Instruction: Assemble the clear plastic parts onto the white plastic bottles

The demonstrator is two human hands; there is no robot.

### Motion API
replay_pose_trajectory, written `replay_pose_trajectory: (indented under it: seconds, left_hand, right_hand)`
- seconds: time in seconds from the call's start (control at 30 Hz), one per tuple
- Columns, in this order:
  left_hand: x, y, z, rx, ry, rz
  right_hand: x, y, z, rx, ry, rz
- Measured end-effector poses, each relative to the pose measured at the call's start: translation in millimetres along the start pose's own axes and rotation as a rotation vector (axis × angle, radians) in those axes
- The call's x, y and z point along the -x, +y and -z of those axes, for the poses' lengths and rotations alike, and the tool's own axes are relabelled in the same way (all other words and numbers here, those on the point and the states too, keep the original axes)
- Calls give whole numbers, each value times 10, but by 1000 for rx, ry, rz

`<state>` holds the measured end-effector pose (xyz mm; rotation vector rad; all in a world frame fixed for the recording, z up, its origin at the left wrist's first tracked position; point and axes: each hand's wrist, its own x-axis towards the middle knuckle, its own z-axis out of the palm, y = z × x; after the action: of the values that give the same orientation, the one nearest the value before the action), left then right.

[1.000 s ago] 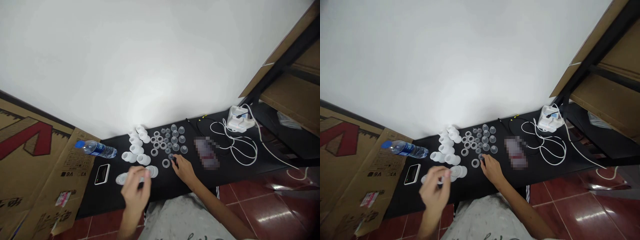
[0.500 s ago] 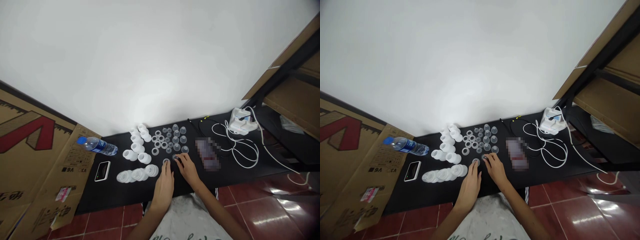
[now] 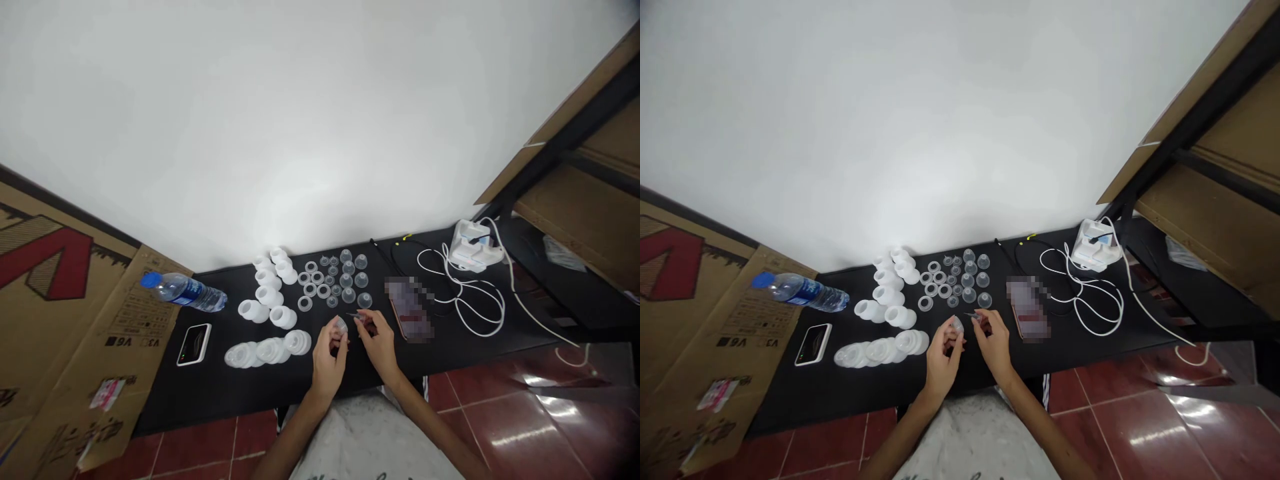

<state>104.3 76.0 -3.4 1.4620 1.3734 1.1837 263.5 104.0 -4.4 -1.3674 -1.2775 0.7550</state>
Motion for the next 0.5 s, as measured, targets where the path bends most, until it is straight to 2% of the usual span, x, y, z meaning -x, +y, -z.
replay_pose_trajectory:
  seconds: [0.1, 0.27, 0.5]
  left_hand:
    - [-27, 22, -15, 117, 35, 54]
    - [-84, 115, 14, 7, 84, -16]
    - [-126, 67, 12, 40, 43, -14]
  right_hand:
    - [-1, -18, 25, -32, -49, -2]
    - [25, -70, -20, -145, -185, -33]
    - [58, -47, -15, -133, -271, 20]
